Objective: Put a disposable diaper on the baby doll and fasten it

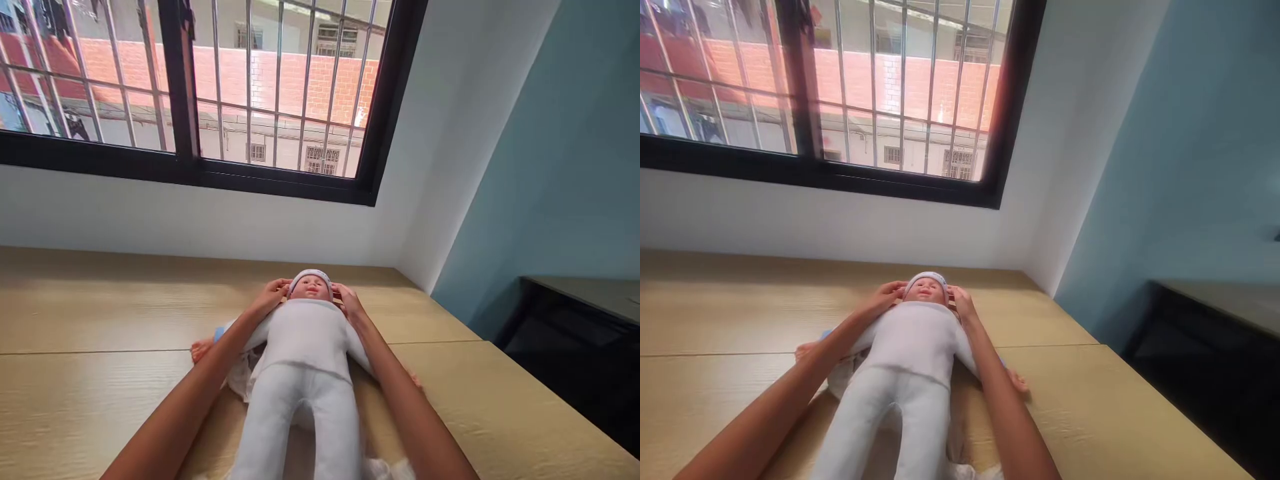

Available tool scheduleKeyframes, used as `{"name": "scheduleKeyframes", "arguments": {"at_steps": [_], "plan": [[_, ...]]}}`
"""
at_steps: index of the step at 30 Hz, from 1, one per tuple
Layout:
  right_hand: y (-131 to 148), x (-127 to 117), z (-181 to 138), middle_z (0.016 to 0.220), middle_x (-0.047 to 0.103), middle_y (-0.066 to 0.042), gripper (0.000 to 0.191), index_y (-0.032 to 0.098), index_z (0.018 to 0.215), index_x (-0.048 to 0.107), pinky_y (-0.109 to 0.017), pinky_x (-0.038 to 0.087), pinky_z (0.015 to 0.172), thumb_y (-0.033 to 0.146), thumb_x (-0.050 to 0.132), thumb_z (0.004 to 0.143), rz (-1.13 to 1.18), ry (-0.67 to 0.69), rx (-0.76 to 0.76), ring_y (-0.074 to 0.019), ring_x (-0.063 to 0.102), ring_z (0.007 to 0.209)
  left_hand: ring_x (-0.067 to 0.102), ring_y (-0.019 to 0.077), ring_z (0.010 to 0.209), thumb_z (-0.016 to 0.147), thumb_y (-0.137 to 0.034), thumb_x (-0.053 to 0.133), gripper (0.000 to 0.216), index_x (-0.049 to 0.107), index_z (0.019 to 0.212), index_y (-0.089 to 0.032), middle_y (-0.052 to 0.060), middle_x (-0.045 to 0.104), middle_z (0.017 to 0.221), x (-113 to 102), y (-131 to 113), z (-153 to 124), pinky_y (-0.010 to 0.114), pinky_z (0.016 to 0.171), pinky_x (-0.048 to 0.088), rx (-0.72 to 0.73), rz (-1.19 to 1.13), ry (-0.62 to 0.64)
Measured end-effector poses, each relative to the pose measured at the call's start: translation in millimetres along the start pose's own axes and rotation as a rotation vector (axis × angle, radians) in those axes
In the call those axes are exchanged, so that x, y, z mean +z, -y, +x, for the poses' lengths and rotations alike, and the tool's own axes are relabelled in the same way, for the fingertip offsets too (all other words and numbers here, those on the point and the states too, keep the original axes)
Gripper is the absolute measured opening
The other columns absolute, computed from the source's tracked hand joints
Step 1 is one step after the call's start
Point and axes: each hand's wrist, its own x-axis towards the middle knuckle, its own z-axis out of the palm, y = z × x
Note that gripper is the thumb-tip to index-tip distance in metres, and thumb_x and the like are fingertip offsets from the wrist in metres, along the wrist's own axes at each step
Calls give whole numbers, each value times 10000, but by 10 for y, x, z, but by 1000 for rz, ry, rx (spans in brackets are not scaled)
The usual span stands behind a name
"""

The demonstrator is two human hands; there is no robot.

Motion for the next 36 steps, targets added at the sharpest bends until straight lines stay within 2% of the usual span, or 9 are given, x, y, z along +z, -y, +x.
{"name": "scheduleKeyframes", "arguments": {"at_steps": [5, 16, 27, 36], "plan": [[-6, -23, 20, 941, 634, -36, 196, 141, 1018, 611, -276, 543, 659, 318, 566, 947, -5, -5, 53, -125, 614, 752, 624, 177, 923, 930, -352, 560, 282, 592, 1106, -133, 70, 624, 1076, -3, 50, 31, 367, 798, 551, -28, 0, -28], [-60, -52, 52, 906, 628, -26, 206, 135, 994, 613, -259, 534, 623, 331, 570, 944, -70, 1, 47, -117, 604, 713, 625, 167, 898, 924, -325, 573, 264, 588, 1105, -135, 65, 627, 1057, -3, 15, -19, 352, 779, 555, -23, -19, -73], [-68, -72, 62, 843, 613, -6, 176, 131, 932, 611, -239, 511, 592, 306, 590, 931, -153, -29, -105, -100, 576, 662, 624, 165, 892, 919, -315, 581, 264, 585, 1113, -136, 64, 625, 1057, -12, 30, -20, 349, 773, 556, -3, -12, -66], [73, -4, -39, 812, 641, -10, 176, 137, 888, 645, -296, 504, 690, 310, 654, 856, -171, -58, -262, -133, 594, 722, 623, 176, 928, 914, -317, 588, 252, 598, 1084, -131, 67, 625, 1076, -19, 32, -14, 369, 807, 550, 130, -45, -70]]}}
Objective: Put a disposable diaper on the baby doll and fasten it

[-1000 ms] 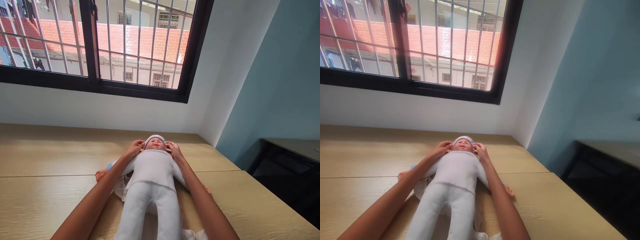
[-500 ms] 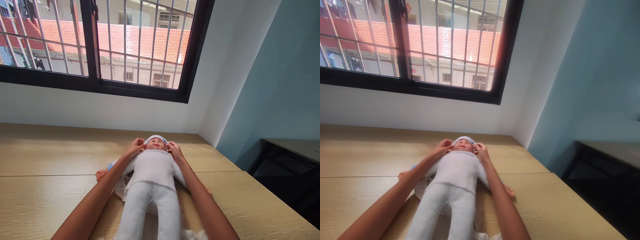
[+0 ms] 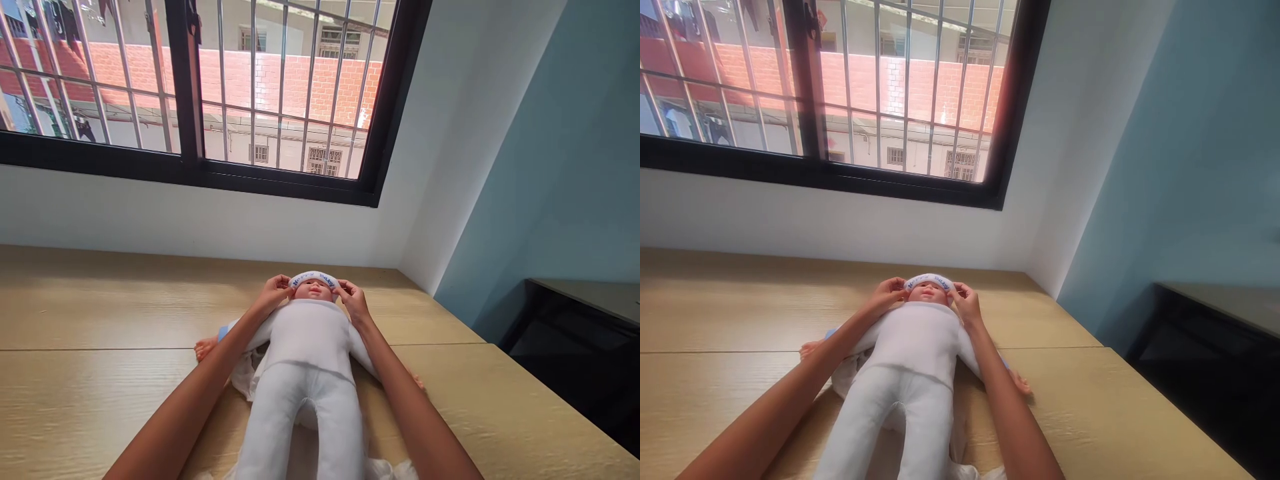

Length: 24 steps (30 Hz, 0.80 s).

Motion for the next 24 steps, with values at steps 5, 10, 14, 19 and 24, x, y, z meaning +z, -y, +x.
{"name": "scheduleKeyframes", "arguments": {"at_steps": [5, 10, 14, 19, 24], "plan": [[57, 13, -7, 778, 662, -30, 238, 179, 804, 672, -290, 456, 647, 398, 669, 712, -32, -49, -61, -159, 547, 684, 620, 176, 935, 910, -308, 595, 237, 603, 1067, -131, 66, 625, 1077, -1, -28, -6, 371, 815, 547, 84, -6, -4], [113, 35, -34, 773, 640, -34, 253, 202, 784, 655, -293, 426, 617, 436, 652, 686, -138, -96, -125, -170, 504, 657, 618, 167, 908, 907, -306, 597, 210, 610, 1019, -130, 55, 631, 1032, 6, -92, -49, 362, 810, 541, 140, 43, -24], [134, 44, -62, 766, 623, -40, 207, 214, 789, 634, -306, 425, 644, 408, 629, 714, -234, -137, -187, -192, 507, 700, 613, 162, 883, 904, -314, 598, 201, 611, 980, -128, 44, 631, 986, 11, -149, -100, 358, 807, 532, 178, 92, -42], [157, 46, -83, 763, 614, -42, 141, 220, 795, 614, -337, 442, 713, 351, 580, 755, -331, -151, -273, -207, 525, 734, 605, 162, 880, 894, -302, 610, 182, 608, 947, -127, 40, 624, 975, 18, -221, -136, 345, 787, 528, 215, 131, -50], [198, 65, -104, 810, 630, -53, 94, 219, 778, 601, -360, 441, 785, 291, 542, 765, -407, -121, -368, -226, 538, 816, 602, 179, 956, 896, -323, 603, 194, 625, 939, -136, 54, 639, 1019, 73, -348, -134, 389, 878, 503, 250, 128, -39]]}}
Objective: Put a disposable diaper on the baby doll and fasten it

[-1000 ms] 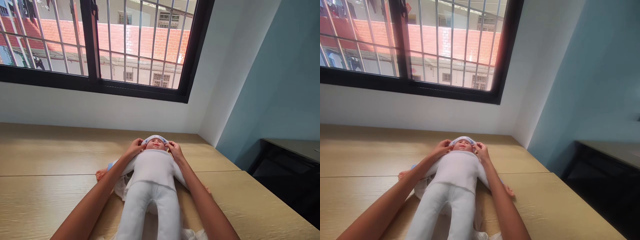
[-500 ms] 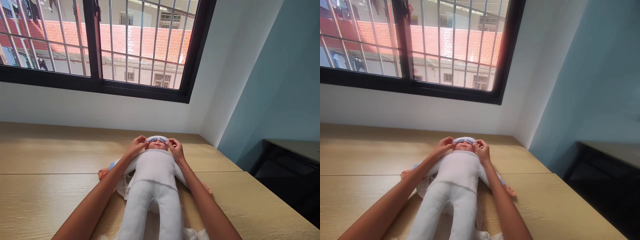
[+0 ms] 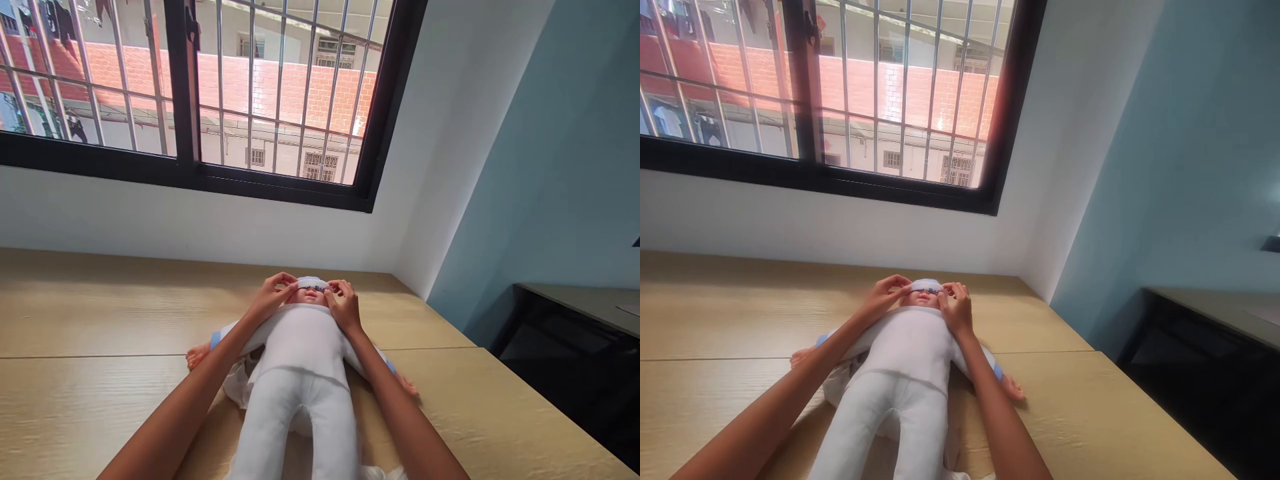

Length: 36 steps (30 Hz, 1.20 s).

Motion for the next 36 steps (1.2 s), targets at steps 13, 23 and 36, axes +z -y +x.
{"name": "scheduleKeyframes", "arguments": {"at_steps": [13, 23, 36], "plan": [[91, -16, 10, 796, 636, -49, 83, 228, 744, 547, -371, 419, 841, 238, 477, 788, -69, 21, -91, -230, 558, 842, 608, 174, 917, 912, -382, 557, 243, 636, 976, -161, 63, 657, 1038, 65, -96, 20, 385, 896, 483, 62, 44, 12], [20, 115, 134, 858, 619, -80, 161, 224, 774, 608, -380, 444, 809, 330, 507, 841, -12, -67, 44, -231, 552, 807, 575, 168, 905, 909, -340, 570, 196, 607, 928, -148, 47, 611, 986, 172, -31, 42, 373, 855, 483, 115, 168, -190], [-26, 156, 100, 931, 657, -77, 197, 205, 818, 624, -322, 498, 765, 389, 559, 793, 210, 18, 138, -207, 621, 838, 619, 180, 952, 918, -342, 578, 227, 628, 999, -137, 61, 646, 1044, 100, 71, 42, 392, 863, 525, -22, 131, -88]]}}
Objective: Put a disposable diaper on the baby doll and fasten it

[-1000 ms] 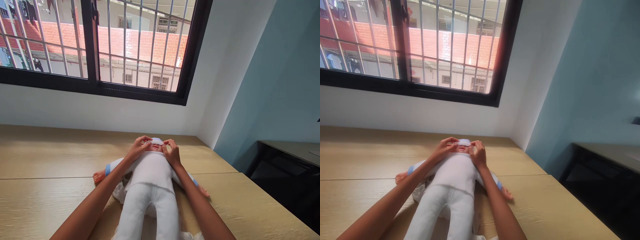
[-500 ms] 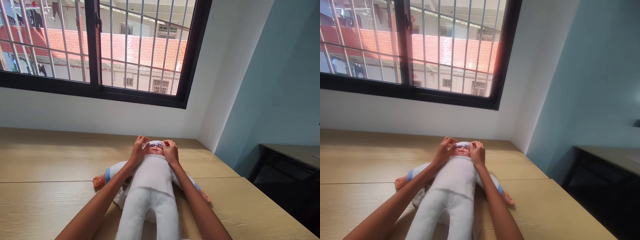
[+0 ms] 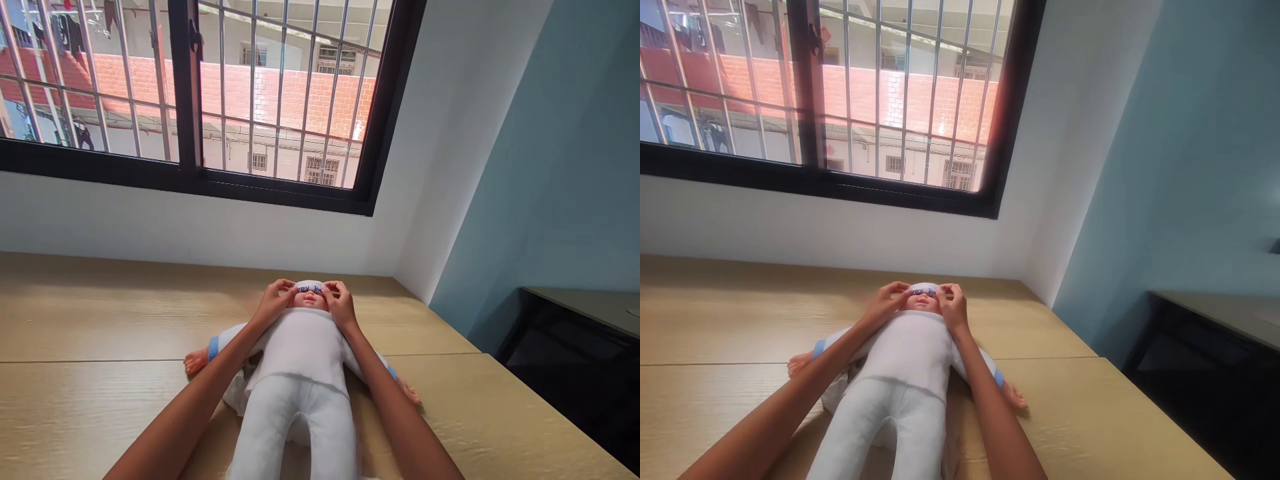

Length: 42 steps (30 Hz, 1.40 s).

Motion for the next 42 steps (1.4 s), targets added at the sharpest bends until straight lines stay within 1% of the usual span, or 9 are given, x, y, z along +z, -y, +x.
{"name": "scheduleKeyframes", "arguments": {"at_steps": [6, 11, 17, 22, 28, 30, 34, 37, 42], "plan": [[42, -23, -3, 828, 646, -45, 247, 227, 821, 555, -325, 492, 767, 473, 566, 812, 26, 16, 3, -204, 623, 806, 616, 174, 934, 923, -349, 567, 226, 623, 974, -135, 52, 644, 996, -12, -14, 19, 386, 857, 520, 13, -23, -18], [82, -21, 4, 780, 622, -32, 215, 239, 814, 522, -337, 468, 771, 453, 539, 835, 8, 3, -5, -209, 598, 784, 615, 166, 906, 934, -352, 548, 238, 609, 1026, -141, 55, 635, 1012, 28, 41, 92, 369, 827, 530, 16, -31, -17], [81, -4, 90, 749, 613, -19, 229, 231, 786, 536, -327, 460, 735, 456, 568, 805, 36, 19, 4, -199, 570, 741, 619, 148, 832, 943, -363, 534, 275, 585, 1096, -140, 55, 629, 1004, 57, 118, 244, 333, 748, 548, -46, -53, -12], [6, 18, 150, 766, 626, -30, 306, 209, 789, 562, -326, 475, 739, 511, 599, 761, 123, 13, 64, -198, 586, 774, 623, 151, 837, 939, -362, 543, 290, 577, 1118, -138, 58, 627, 1018, 92, 162, 320, 330, 736, 554, -98, -72, 7], [-128, 47, 146, 833, 665, -58, 400, 179, 786, 617, -315, 487, 759, 565, 662, 691, 246, 19, 189, -203, 606, 832, 623, 147, 827, 939, -359, 543, 284, 579, 1112, -136, 56, 628, 1007, 129, 225, 372, 325, 729, 554, -144, -95, 13], [-182, 41, 129, 793, 660, -46, 407, 164, 771, 629, -303, 488, 706, 565, 674, 711, 272, 42, 242, -186, 606, 774, 624, 152, 843, 938, -356, 545, 282, 580, 1112, -136, 58, 629, 1017, 134, 227, 377, 333, 743, 554, -148, -105, 11], [-277, 13, 110, 735, 616, 0, 316, 138, 794, 622, -275, 488, 624, 447, 628, 862, 299, 85, 325, -129, 584, 658, 625, 155, 851, 936, -356, 548, 286, 579, 1117, -137, 59, 629, 1020, 131, 203, 342, 339, 752, 554, -158, -130, 12], [-311, 5, 118, 813, 629, -5, 228, 133, 857, 621, -290, 514, 679, 354, 607, 910, 299, 79, 341, -130, 604, 719, 624, 148, 823, 936, -359, 549, 286, 580, 1110, -134, 53, 631, 995, 118, 173, 298, 328, 731, 554, -176, -151, 19], [-294, 30, 120, 901, 638, -24, 189, 129, 946, 617, -316, 530, 728, 315, 595, 925, 294, 35, 335, -143, 619, 788, 625, 161, 872, 927, -347, 564, 276, 587, 1104, -135, 60, 631, 1028, 94, 114, 264, 351, 774, 551, -212, -152, 24]]}}
